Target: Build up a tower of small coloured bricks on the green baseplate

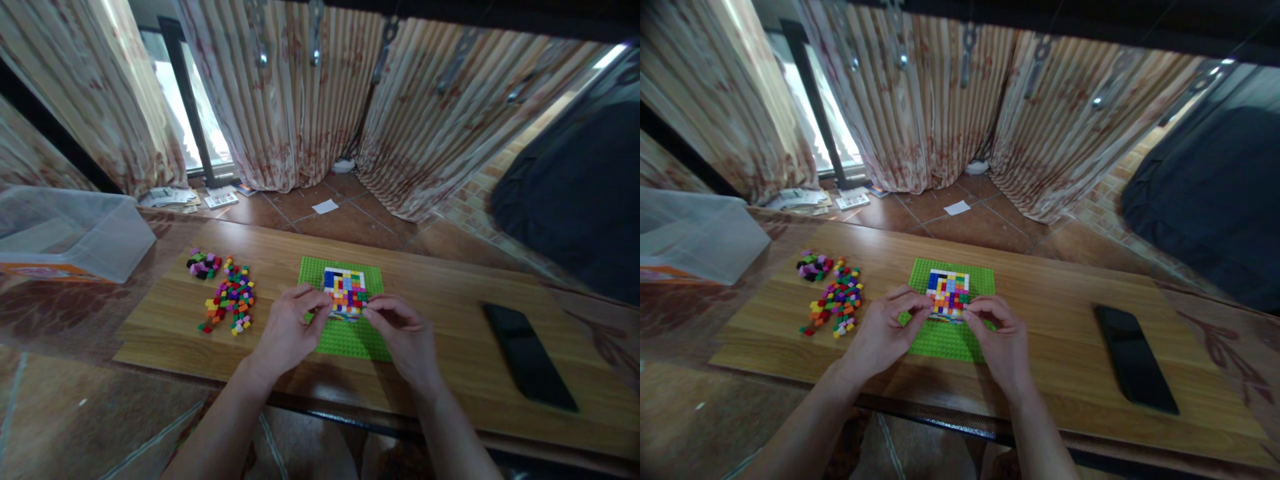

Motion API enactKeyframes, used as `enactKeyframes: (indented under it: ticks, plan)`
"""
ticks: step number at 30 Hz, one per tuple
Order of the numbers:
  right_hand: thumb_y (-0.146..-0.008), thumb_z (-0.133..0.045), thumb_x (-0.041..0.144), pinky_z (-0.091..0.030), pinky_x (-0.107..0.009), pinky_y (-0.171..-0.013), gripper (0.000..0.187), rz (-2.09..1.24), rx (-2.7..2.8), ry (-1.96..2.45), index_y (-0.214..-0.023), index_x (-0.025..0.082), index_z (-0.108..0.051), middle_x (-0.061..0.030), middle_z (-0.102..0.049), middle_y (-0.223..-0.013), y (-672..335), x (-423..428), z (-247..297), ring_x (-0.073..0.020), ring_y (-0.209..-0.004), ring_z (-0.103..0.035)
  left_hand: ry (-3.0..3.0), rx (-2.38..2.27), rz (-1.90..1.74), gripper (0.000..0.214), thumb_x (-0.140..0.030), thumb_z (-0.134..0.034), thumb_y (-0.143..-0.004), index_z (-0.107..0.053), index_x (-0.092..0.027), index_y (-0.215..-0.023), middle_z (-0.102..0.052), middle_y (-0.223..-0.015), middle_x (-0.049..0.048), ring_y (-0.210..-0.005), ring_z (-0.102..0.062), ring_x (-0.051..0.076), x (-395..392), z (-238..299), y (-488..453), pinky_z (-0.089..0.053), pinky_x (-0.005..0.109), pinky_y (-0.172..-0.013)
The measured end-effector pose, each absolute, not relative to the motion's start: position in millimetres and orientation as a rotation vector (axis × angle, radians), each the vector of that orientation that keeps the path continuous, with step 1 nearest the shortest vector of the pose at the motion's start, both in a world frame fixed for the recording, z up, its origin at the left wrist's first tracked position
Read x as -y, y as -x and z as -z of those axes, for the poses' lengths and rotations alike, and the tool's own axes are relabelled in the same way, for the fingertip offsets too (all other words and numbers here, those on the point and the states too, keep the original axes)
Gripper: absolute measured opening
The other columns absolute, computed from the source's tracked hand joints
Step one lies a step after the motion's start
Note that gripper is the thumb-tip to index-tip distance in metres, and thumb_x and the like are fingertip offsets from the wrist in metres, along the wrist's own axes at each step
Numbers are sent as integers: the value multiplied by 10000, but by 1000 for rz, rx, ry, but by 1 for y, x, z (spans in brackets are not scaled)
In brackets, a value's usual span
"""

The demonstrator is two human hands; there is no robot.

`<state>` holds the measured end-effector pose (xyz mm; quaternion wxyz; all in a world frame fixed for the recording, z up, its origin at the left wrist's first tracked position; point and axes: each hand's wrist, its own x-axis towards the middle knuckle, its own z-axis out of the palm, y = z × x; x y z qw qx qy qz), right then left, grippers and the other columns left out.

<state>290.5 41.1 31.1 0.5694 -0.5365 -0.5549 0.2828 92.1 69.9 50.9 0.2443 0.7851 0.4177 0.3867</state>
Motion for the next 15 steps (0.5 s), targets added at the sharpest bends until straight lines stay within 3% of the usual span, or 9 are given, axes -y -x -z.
enactKeyframes:
  ticks: [7, 15]
  plan:
    - [-567, -841, 270, -496, -258, -642, 176, -991, 870, 1256, -647, 204, -700, 2, -677, -733, -283, -49, -28, -127, -679, -600, -2082, -1127, -1060, 142, -184, -552, -895, -688, -192, -858, -673, -814, 34, -765, -620, 143, -71, -52, -92, -474, 254, -718]
    - [-508, -869, 314, -433, -217, -547, 255, -1144, 674, 1266, -611, 192, -669, 39, -608, -592, -272, -49, -33, -90, -546, -537, -2002, -1117, -1090, 123, -166, -580, -874, -690, -182, -820, -669, -791, 26, -742, -620, 135, -72, -52, -94, -469, 240, -694]
